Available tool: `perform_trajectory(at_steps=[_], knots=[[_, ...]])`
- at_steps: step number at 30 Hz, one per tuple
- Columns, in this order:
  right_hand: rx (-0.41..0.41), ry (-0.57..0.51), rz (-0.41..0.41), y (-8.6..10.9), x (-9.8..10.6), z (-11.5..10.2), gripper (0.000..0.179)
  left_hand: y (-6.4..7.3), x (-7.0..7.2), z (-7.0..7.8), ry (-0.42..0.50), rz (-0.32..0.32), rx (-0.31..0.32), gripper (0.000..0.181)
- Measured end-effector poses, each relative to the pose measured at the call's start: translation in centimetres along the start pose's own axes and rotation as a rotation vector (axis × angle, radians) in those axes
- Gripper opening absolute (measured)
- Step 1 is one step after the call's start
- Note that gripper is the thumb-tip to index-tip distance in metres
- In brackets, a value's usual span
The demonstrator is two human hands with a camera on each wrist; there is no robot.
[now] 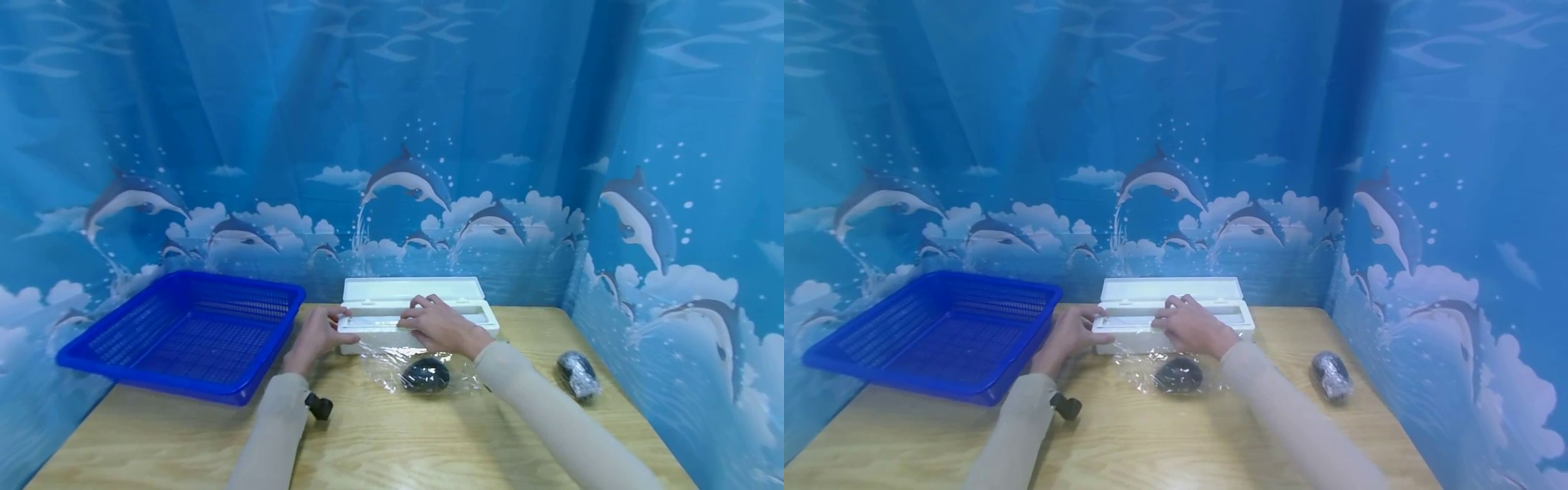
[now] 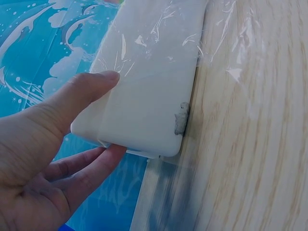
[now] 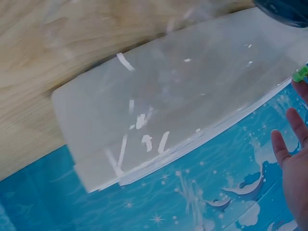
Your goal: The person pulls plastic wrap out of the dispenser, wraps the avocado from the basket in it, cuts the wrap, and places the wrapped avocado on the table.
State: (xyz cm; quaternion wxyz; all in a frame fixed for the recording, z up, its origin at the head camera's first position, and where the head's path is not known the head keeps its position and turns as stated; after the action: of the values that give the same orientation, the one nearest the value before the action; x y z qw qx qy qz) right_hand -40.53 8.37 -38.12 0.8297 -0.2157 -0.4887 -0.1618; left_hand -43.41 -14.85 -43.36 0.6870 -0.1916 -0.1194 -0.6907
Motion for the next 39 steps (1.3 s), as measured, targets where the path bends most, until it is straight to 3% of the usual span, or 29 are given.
perform_trajectory(at_steps=[4,19,30,39], knots=[[0.002,0.038,0.023,1.2,-0.3,0.7,0.03,0.2,0.2,0.0,-0.003,0.001,-0.01,0.052],[-0.024,-0.003,0.04,3.7,-0.3,2.1,0.032,0.2,0.2,-0.2,-0.006,-0.011,-0.013,0.053],[-0.107,-0.039,0.005,7.7,-1.2,4.6,0.038,0.2,0.0,-0.1,0.005,-0.01,-0.005,0.051],[-0.119,0.004,0.057,9.7,-1.4,5.8,0.038,0.2,0.0,-0.1,-0.008,0.003,0.009,0.05]])
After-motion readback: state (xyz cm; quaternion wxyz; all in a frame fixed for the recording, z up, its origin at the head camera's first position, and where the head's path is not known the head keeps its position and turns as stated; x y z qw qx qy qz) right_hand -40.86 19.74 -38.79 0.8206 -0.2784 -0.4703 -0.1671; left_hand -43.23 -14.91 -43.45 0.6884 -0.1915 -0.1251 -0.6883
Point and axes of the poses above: each hand's wrist, its own y-axis away from the middle knuckle, its own x-axis out of the back of the hand, z = x × y, the point moved 7 cm from there along -y, towards the middle knuckle, and after that the axes turned 15 degrees about y, right-handed, at the moved point
